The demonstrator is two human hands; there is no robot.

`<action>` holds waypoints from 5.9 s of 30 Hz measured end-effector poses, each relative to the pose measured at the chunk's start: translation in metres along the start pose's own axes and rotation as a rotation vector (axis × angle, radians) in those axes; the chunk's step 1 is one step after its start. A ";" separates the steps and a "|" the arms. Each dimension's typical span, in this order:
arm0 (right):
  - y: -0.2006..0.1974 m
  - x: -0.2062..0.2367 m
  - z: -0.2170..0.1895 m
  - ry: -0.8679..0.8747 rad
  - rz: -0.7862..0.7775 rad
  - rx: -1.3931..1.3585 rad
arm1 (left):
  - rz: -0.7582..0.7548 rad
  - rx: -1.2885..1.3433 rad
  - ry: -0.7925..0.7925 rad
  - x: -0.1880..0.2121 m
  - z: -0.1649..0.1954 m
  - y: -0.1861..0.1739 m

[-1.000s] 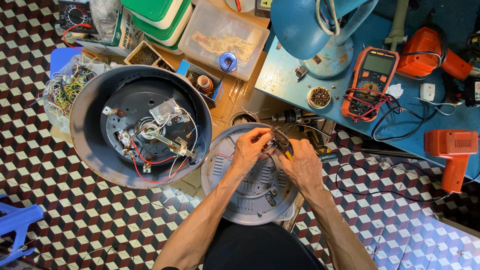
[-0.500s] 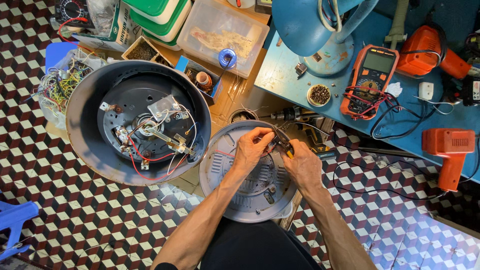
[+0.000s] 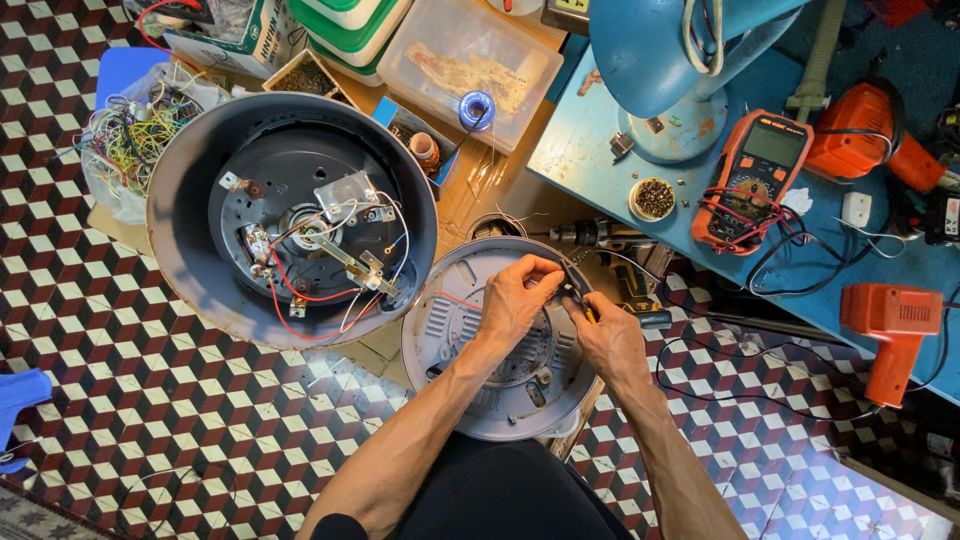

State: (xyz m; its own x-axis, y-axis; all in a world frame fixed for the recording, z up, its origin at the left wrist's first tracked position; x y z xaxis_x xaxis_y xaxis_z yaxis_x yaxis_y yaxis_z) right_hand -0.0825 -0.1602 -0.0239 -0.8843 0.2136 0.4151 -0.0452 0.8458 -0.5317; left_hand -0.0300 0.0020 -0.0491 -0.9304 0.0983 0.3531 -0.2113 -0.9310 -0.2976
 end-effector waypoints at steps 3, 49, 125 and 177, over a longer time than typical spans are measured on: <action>-0.001 0.003 -0.003 0.001 0.033 0.085 | 0.019 -0.068 0.008 0.001 0.000 -0.002; 0.000 0.017 -0.030 -0.272 0.153 0.254 | -0.083 0.390 -0.036 0.002 -0.039 0.019; -0.209 0.070 0.157 0.494 0.378 -0.154 | -0.441 0.024 0.074 0.029 -0.034 0.021; 0.052 0.011 0.167 0.197 0.077 -0.360 | 0.173 0.501 -0.203 0.002 -0.102 -0.038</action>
State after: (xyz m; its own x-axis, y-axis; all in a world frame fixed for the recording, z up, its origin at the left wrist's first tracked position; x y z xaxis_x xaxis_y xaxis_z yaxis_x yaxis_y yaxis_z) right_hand -0.1723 -0.1952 -0.1705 -0.7713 0.3427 0.5363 0.2135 0.9331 -0.2893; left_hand -0.0539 0.0728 -0.1274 -0.8520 -0.0942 0.5150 0.1532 -0.9855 0.0732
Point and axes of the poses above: each hand's wrist, its own x-axis away from the middle knuckle, its own y-axis out of the palm, z = x × y, the point moved 9 cm from there along -x, towards the middle knuckle, and after that the axes turned 15 degrees about -x, right-handed, at the moved point
